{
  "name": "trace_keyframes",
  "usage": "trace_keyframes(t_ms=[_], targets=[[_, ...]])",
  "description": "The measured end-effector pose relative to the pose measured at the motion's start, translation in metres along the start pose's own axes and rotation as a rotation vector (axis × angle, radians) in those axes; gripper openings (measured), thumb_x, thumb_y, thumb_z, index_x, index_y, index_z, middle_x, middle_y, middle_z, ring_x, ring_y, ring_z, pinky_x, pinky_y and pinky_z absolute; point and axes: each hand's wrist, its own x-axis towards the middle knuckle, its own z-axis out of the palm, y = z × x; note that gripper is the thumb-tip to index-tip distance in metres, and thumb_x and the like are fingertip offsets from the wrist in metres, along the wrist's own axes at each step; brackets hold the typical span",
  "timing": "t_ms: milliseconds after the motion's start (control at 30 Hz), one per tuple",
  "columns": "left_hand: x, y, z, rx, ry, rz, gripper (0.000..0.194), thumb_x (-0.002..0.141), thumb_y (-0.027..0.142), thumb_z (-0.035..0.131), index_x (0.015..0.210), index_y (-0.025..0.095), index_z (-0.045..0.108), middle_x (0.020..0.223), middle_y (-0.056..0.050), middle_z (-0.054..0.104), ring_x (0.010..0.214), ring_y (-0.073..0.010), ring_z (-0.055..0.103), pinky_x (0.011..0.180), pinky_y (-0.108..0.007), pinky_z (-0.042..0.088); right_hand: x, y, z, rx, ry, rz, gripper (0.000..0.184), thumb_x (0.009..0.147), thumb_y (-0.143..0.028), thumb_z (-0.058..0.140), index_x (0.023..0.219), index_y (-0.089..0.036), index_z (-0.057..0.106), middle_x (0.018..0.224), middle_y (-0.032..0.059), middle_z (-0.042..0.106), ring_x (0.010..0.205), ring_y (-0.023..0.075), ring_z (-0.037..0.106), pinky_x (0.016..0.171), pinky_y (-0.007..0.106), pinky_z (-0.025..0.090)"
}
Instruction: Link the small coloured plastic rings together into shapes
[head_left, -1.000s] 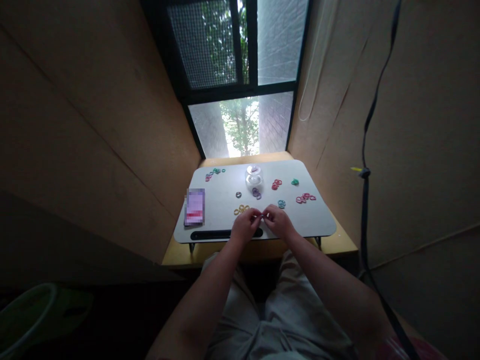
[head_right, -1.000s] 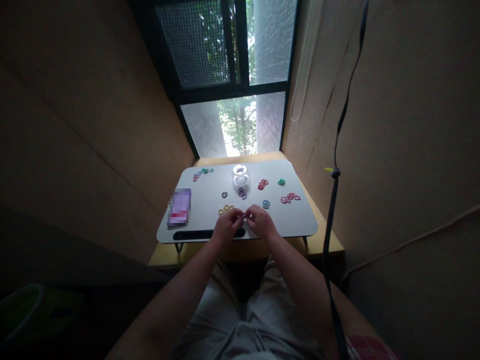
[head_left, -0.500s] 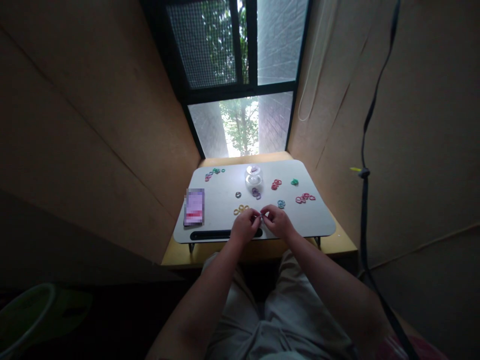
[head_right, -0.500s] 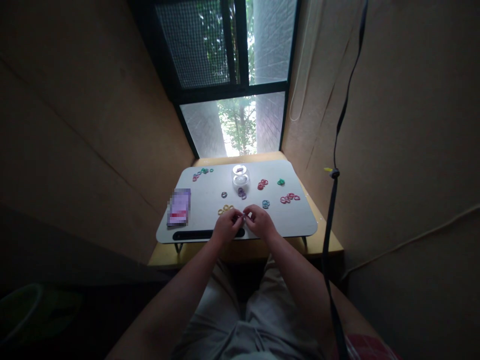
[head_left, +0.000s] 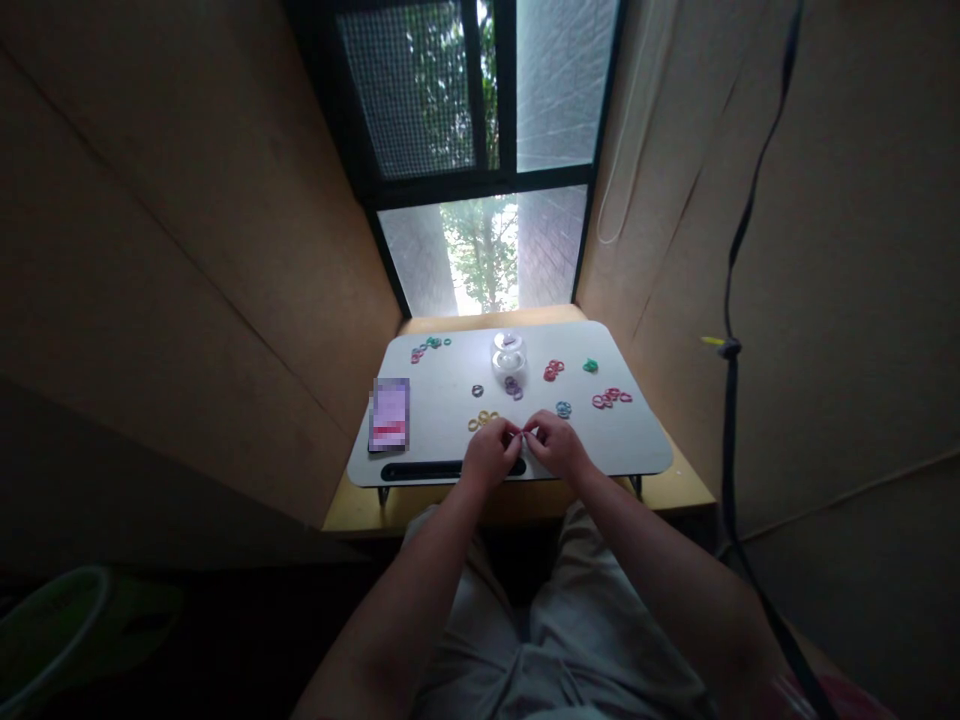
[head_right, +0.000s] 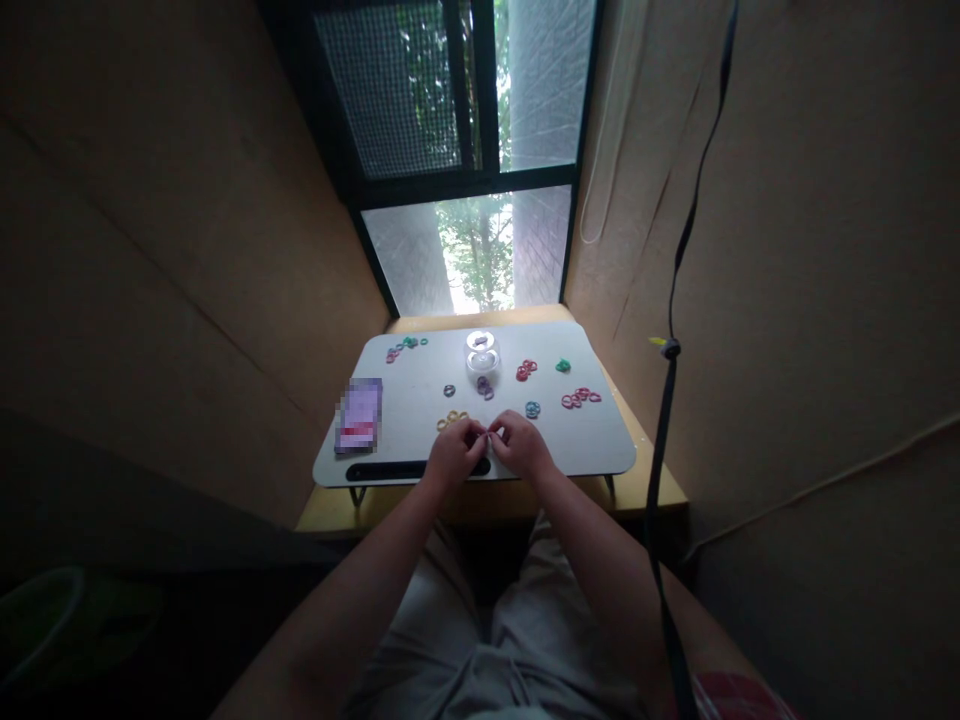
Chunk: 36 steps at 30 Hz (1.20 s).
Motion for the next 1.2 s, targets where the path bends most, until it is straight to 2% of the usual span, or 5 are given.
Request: trace_keyframes(t_ms=[267,600,800,1000,1200], targets=[[0.0003,0.0026,-0.0007,-0.027,0.002,-0.023,0.005,0.081,0.023,0.057,0.083,0.021,0.061,0.075,0.0,0.062,0.068,-0.0134,0.055,0.065,-0.025,0.043,0.0007,-0.0001,0.0017,0.006,0.009,0.087,0.009,0.074,-0.014,0.054,0.079,-0.019,0.058,0.068,-0.0021,0.056,0.057,0.0118,0.051,0.058,0.024,0.041],[0.0004,0.0046,-0.0025,-0.045,0.008,-0.028,0.007,0.082,0.022,0.057,0.088,0.021,0.061,0.079,-0.001,0.065,0.071,-0.0149,0.058,0.067,-0.027,0.045,0.0005,0.0031,0.0029,-0.013,0.023,0.067,0.015,0.075,-0.012,0.05,0.085,-0.02,0.058,0.078,0.0004,0.061,0.063,0.0134,0.054,0.064,0.026,0.044],[0.0009,0.0019,0.0001,-0.069,0.022,-0.016,0.012,0.081,0.021,0.059,0.093,0.021,0.062,0.082,-0.002,0.066,0.074,-0.0148,0.06,0.07,-0.027,0.047,-0.0004,0.0036,0.0043,-0.003,0.032,0.073,0.025,0.074,-0.012,0.053,0.097,-0.018,0.06,0.083,0.0009,0.062,0.057,0.0105,0.053,0.062,0.024,0.044],[0.001,0.0027,-0.0007,-0.073,0.007,-0.014,0.011,0.082,0.023,0.059,0.092,0.02,0.062,0.08,-0.001,0.065,0.07,-0.0138,0.059,0.068,-0.026,0.046,0.0012,0.0002,0.0023,-0.043,-0.001,0.042,0.01,0.078,-0.015,0.056,0.085,-0.019,0.063,0.076,0.0002,0.06,0.062,0.0122,0.054,0.063,0.025,0.043],[0.0011,0.0042,-0.0009,-0.074,0.004,-0.023,0.01,0.081,0.022,0.059,0.091,0.021,0.062,0.081,-0.001,0.066,0.071,-0.0139,0.061,0.069,-0.027,0.048,0.0025,0.0004,0.0022,-0.059,0.001,0.031,0.011,0.077,-0.012,0.055,0.081,-0.019,0.062,0.075,0.0005,0.06,0.064,0.0135,0.053,0.065,0.025,0.042]])
